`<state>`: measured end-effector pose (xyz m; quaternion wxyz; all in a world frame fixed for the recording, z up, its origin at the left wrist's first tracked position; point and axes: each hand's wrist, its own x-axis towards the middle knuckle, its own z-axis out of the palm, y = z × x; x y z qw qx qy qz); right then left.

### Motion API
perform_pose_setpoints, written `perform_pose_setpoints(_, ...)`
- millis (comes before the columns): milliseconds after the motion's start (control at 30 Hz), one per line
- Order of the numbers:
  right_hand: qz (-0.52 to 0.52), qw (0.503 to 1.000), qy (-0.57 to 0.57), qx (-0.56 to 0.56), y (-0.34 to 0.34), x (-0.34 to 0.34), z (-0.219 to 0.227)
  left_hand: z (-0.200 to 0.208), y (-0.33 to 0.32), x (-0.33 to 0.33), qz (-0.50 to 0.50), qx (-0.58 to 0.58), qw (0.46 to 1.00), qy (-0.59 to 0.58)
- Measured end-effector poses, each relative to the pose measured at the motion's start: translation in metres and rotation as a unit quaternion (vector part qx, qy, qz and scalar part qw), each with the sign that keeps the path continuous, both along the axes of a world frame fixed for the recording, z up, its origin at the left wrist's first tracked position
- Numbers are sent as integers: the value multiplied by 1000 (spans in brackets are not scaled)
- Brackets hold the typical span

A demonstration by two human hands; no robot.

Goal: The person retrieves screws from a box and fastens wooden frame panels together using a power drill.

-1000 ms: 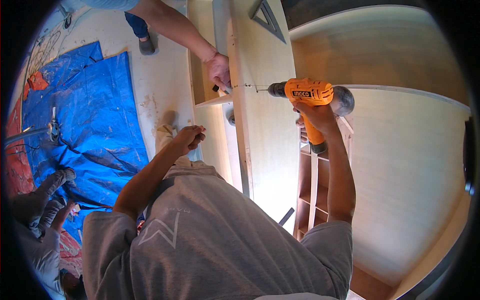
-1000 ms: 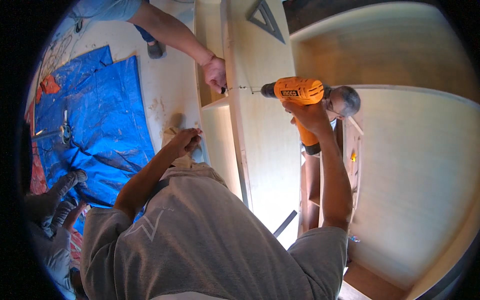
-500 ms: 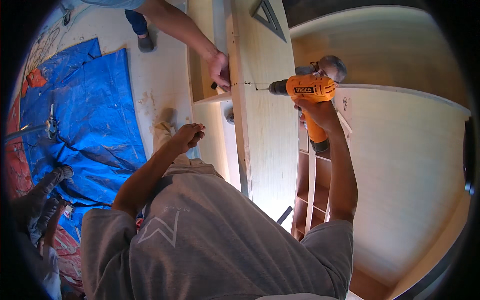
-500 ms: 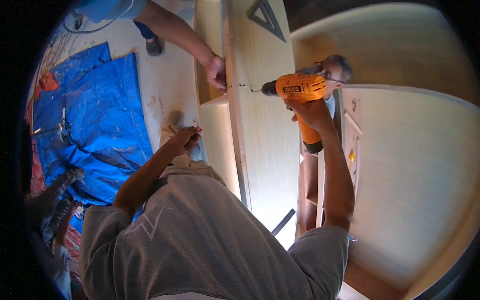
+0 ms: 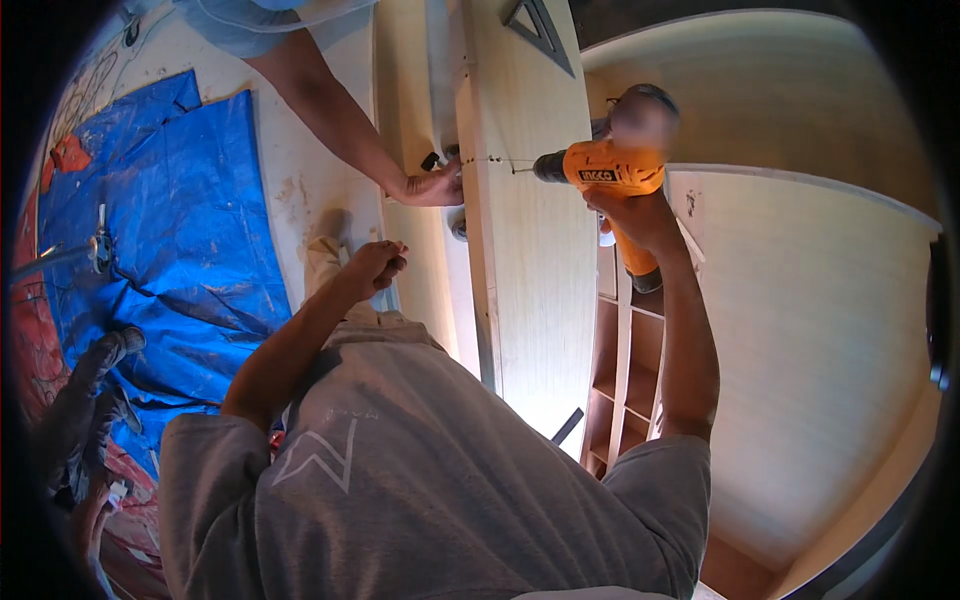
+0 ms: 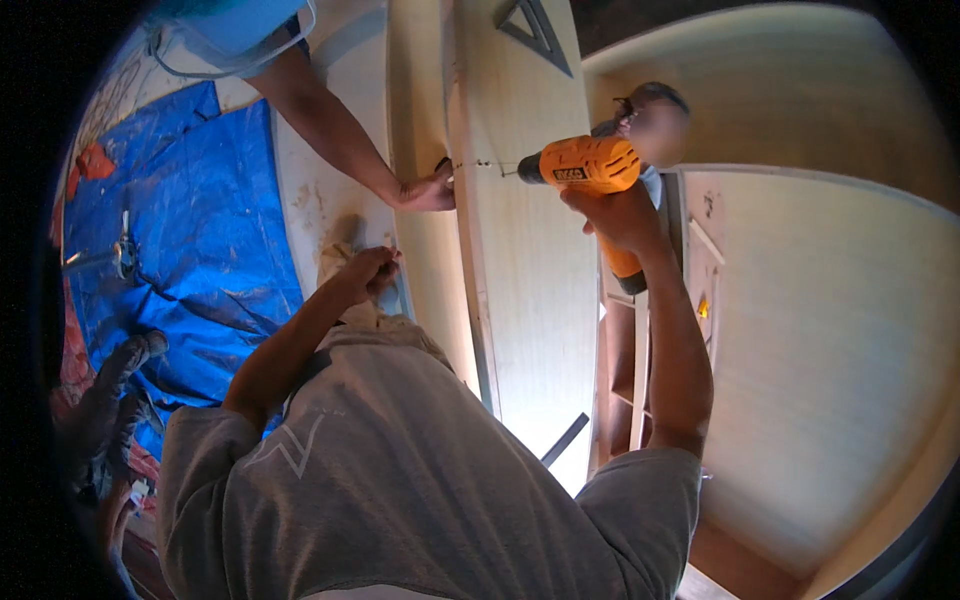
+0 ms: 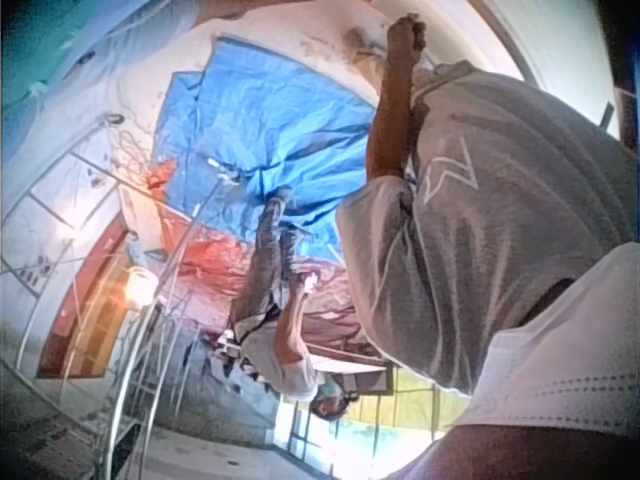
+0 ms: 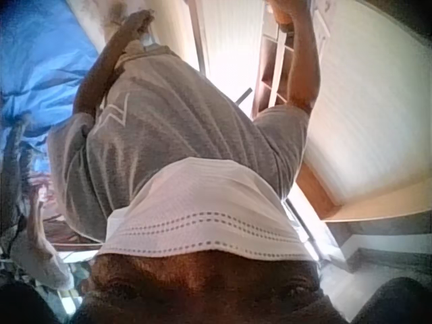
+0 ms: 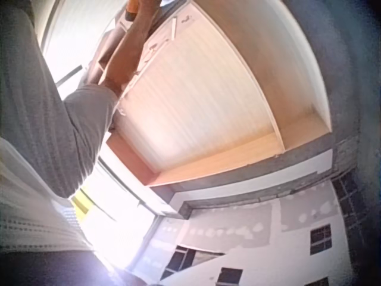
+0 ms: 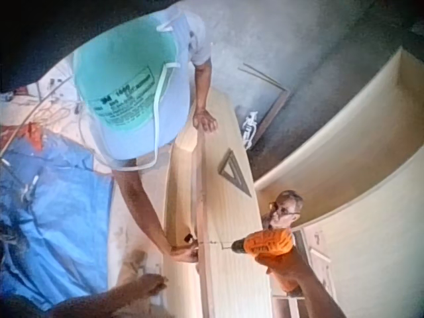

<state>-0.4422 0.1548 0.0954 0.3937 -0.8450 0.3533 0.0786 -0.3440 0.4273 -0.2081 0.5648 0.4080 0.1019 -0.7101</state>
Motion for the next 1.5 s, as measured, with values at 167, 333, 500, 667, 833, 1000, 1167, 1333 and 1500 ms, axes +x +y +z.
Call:
perform_pose_setpoints(167, -64, 995, 46, 62, -10, 14, -2, -5, 1, 0, 4, -15, 1000, 1)
perform_pose_setpoints(333, 197, 976, 19, -85, -18, 8, 5, 6, -11, -4, 2, -24, 1000, 10)
perform_pose_setpoints(500, -5, 989, 144, 32, -22, 29, 8, 2, -10, -3, -2, 4, 1000, 18)
perform_pose_setpoints(667, 19, 987, 158, 16, -25, 29, 9, -2, -6, -2, 0, -3, 1000, 23)
perform_pose_setpoints(833, 93, 987, 133, 17, -25, 16, 12, 0, -14, -7, -9, -21, 1000, 15)
perform_pose_setpoints(1000, 75, 985, 155, 5, -15, 31, 20, 10, -30, -11, 0, -51, 998, 25)
perform_pose_setpoints(1167, 34, 987, 159, 6, -14, 32, 21, 10, -31, -9, -4, -50, 999, 15)
perform_pose_setpoints(1333, 43, 978, 201, -35, -14, 36, 23, 9, -29, -12, 3, -29, 999, 34)
perform_pose_setpoints(1500, 51, 980, 193, -26, -20, 33, 19, 7, -27, -13, 3, -32, 999, 34)
